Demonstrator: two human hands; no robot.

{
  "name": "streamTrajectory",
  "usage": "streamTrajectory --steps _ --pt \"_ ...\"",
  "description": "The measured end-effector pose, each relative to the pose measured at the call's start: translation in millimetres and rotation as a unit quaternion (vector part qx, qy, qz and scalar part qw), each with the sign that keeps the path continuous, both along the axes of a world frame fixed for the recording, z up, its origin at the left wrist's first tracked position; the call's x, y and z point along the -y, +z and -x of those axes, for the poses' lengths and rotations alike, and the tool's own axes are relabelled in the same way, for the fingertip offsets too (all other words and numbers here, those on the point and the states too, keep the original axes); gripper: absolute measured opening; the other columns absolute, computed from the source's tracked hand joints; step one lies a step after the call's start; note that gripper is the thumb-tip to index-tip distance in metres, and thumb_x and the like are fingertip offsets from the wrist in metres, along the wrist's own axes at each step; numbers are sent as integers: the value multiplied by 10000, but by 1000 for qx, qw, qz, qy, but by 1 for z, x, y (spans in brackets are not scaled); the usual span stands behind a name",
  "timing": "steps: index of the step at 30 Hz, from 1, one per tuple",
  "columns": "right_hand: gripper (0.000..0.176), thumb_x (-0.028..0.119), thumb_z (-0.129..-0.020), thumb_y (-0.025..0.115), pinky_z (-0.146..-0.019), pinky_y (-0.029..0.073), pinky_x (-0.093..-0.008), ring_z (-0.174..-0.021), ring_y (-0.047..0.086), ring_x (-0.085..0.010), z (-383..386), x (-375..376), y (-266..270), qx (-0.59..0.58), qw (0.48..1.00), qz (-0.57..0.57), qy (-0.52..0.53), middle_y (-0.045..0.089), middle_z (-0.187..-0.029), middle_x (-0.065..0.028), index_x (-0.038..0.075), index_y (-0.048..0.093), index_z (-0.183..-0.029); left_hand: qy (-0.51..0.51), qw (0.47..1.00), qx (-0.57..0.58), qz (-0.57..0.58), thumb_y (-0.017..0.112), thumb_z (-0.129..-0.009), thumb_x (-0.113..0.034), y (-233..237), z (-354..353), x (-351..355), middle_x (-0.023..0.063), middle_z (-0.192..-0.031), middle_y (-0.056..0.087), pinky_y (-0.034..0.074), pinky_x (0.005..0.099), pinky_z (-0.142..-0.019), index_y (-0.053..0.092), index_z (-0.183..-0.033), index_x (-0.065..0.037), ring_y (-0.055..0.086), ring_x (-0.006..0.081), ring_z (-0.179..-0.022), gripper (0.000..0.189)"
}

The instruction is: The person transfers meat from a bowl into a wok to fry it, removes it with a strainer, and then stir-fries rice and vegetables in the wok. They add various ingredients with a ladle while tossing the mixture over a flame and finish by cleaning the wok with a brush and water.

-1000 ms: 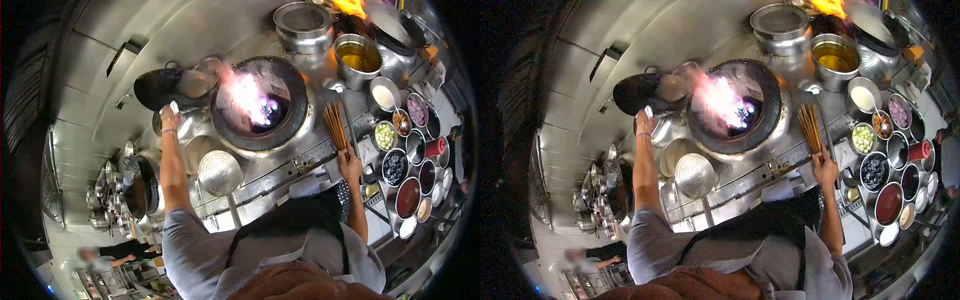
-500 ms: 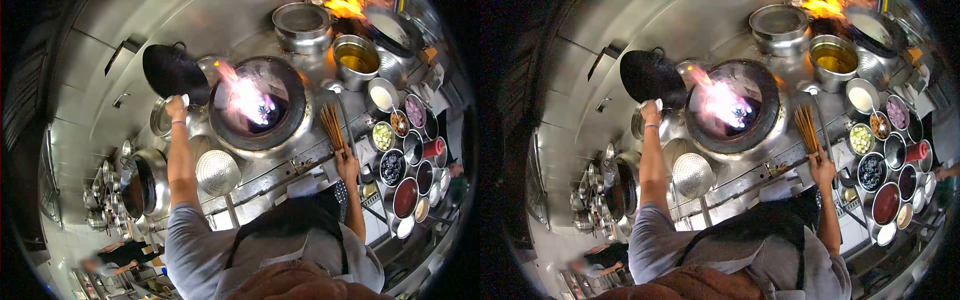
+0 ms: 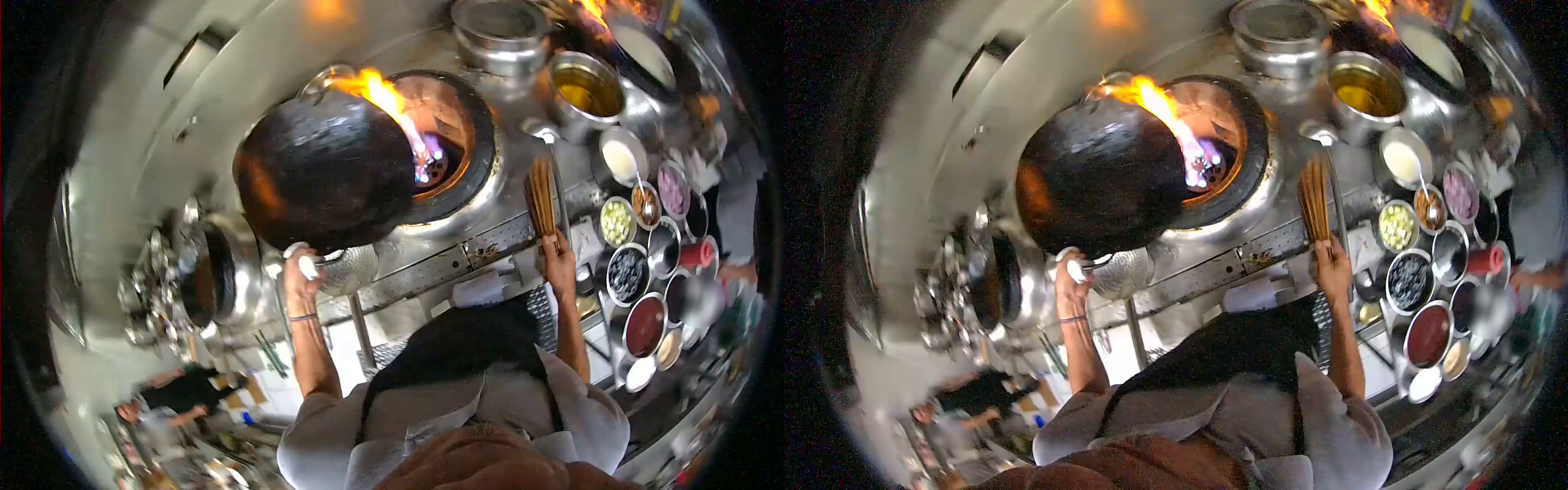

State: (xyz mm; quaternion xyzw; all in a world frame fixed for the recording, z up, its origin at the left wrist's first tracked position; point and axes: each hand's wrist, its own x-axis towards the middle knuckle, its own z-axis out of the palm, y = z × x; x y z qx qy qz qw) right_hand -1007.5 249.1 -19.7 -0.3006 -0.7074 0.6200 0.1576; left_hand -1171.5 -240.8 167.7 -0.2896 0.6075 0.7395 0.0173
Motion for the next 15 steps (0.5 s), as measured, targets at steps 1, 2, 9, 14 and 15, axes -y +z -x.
streamTrajectory --steps 1,2,9,14,15 --pt "536 303 -955 632 -613 513 -276 -698 587 -118 1 1 26 -10 989 140 36 667 -928 -67 -16 502 -1366 -20 998 10 -52 606 -828 -168 -29 -8 7 16 -706 592 355 291 -359 584 -947 -141 583 175 -549 123" --pt "544 290 -955 634 -595 506 -263 -682 576 -105 6 7 60 -25 987 149 49 657 -914 -58 -8 478 -1383 -36 993 -4 -114 623 -830 -174 -34 -26 -13 18 -712 603 350 291 -356 596 -943 -145 600 173 -571 120" --pt "558 178 -894 690 -810 514 -294 -970 588 -135 122 17 194 -229 943 65 233 612 -1113 -56 5 458 -1371 -78 971 -30 -226 617 -819 -132 -98 -20 -126 8 -678 568 365 344 -441 581 -864 -151 559 151 -573 61" --pt "726 91 -842 732 -778 531 -278 -913 630 -148 242 67 274 -379 904 -78 180 637 -1096 -79 -35 346 -1444 -71 949 6 -306 590 -821 -158 -118 18 -184 55 -681 580 359 356 -407 606 -752 -118 557 188 -542 82" --pt "757 82 -838 732 -768 535 -280 -904 635 -151 265 76 285 -396 895 -117 168 642 -1093 -85 -43 314 -1457 -83 950 19 -302 580 -832 -158 -112 18 -192 61 -698 586 378 365 -433 614 -763 -112 563 194 -568 90"
